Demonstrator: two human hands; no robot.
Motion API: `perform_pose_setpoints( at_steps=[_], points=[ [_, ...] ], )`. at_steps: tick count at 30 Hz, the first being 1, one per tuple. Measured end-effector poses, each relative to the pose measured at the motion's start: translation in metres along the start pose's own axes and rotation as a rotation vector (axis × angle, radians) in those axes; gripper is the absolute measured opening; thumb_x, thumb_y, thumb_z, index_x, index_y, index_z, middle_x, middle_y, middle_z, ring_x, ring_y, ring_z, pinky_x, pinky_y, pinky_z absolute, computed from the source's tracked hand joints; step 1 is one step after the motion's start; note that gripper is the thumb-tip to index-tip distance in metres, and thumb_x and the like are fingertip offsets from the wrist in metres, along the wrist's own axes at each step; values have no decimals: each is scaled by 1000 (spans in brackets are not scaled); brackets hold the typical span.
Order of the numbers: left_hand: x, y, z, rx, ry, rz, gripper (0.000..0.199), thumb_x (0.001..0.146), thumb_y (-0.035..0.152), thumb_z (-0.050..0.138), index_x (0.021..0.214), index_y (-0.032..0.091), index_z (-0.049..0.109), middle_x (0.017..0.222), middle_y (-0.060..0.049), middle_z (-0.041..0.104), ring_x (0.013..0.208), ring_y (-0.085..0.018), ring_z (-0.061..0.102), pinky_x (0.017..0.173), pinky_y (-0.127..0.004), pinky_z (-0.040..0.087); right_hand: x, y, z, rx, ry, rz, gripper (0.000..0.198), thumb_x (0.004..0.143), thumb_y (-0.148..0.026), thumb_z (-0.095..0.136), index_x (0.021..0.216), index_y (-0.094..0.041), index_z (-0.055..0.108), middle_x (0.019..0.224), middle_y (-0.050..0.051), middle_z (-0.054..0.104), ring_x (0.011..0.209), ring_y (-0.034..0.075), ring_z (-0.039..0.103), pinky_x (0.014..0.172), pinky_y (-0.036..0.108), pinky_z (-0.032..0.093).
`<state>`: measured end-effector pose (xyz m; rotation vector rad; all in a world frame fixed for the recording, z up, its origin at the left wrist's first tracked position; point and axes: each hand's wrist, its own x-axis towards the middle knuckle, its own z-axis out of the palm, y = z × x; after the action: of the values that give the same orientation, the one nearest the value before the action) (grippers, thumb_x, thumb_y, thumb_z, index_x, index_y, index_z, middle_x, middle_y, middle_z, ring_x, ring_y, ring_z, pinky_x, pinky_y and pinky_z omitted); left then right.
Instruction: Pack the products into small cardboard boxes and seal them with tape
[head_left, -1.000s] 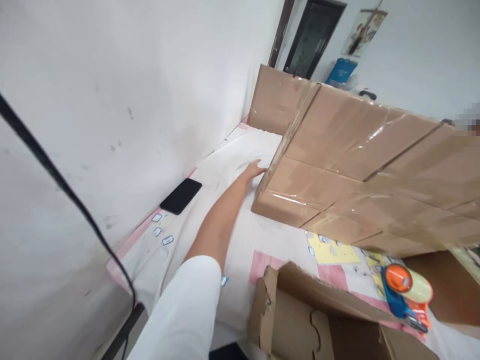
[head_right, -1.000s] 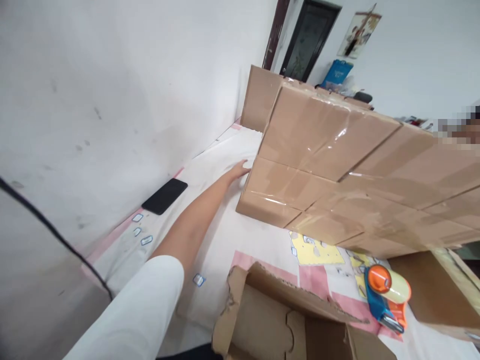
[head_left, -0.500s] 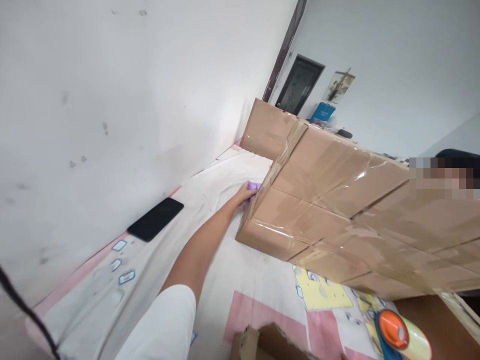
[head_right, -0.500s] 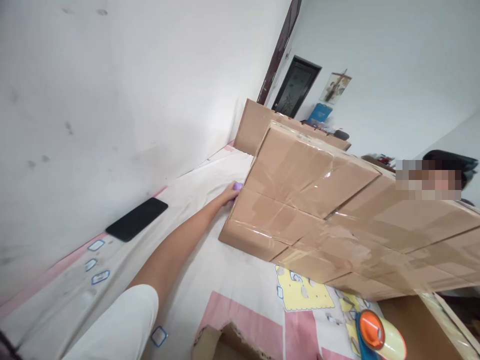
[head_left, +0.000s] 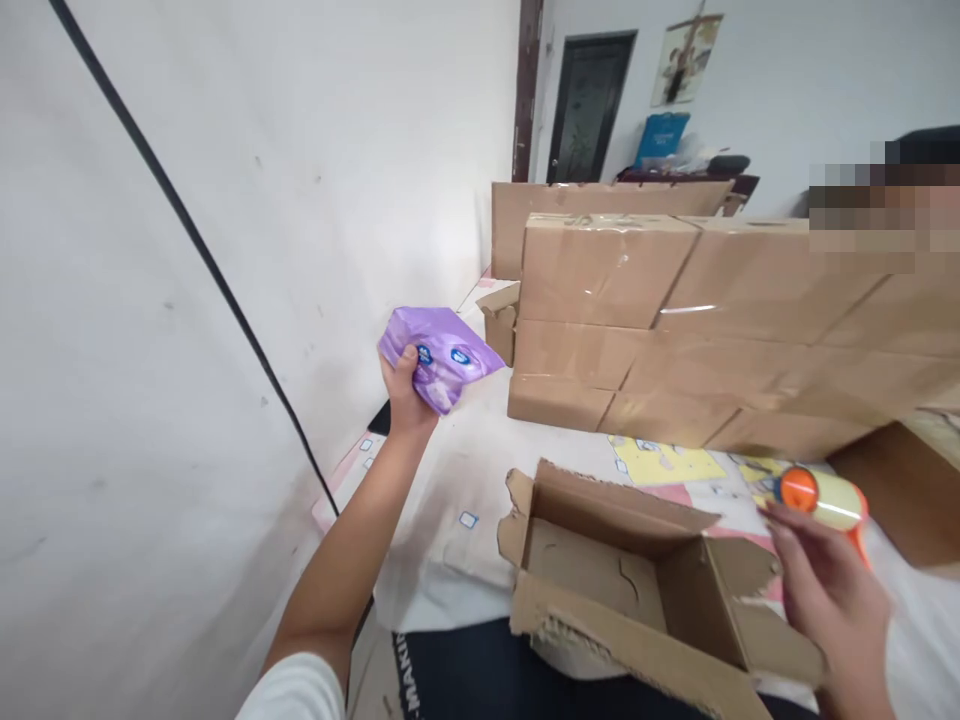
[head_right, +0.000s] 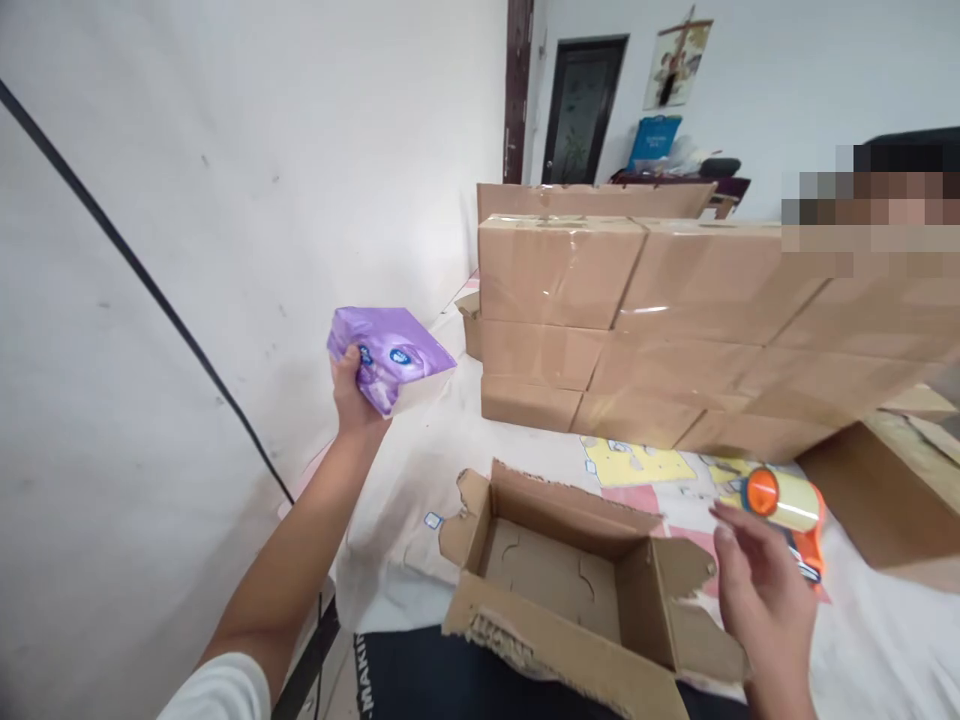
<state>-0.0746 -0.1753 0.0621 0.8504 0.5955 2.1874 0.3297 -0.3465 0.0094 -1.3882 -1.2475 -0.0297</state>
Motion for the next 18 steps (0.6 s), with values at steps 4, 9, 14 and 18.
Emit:
perform_pose_setpoints(
  at_steps=[4, 9, 14, 18],
  points=[
    [-58, 36, 34, 119, -243, 286, 52, 74, 50, 81, 115, 28, 59, 119, -3, 60, 120, -24, 58, 109, -37, 44, 20, -72, 1, 68, -226, -224, 29, 89, -28, 71, 117, -31, 67, 119, 13, 71, 116, 32, 67, 101, 55, 53],
    [-123, 40, 65, 141, -535, 482, 50, 79, 52, 75, 120, 32, 57, 128, -5, 56, 136, -30, 47, 121, -52, 30, 47, -172, 16, 17, -841, -564, 119, 75, -58, 81, 164, -25, 9, 166, 20, 30, 149, 38, 39, 111, 58, 45],
    [-138, 55, 78, 121, -636, -238, 48, 84, 48, 71, 124, 28, 54, 135, -6, 60, 131, -28, 55, 111, -45, 46, 77, -173, 17, 11, -1010, -823, 125, 75, -70, 75, 165, -27, -1, 173, 14, -2, 159, 40, 5, 120, 65, 26],
    [-123, 61, 86, 192, -726, -820, 36, 85, 37, 70, 117, 20, 65, 111, -6, 72, 116, -30, 66, 104, -45, 52, 76, -166, 12, -62, -1037, -961, 116, 77, -68, 74, 165, -26, 10, 172, 15, 9, 157, 42, 8, 120, 67, 20]
  ],
)
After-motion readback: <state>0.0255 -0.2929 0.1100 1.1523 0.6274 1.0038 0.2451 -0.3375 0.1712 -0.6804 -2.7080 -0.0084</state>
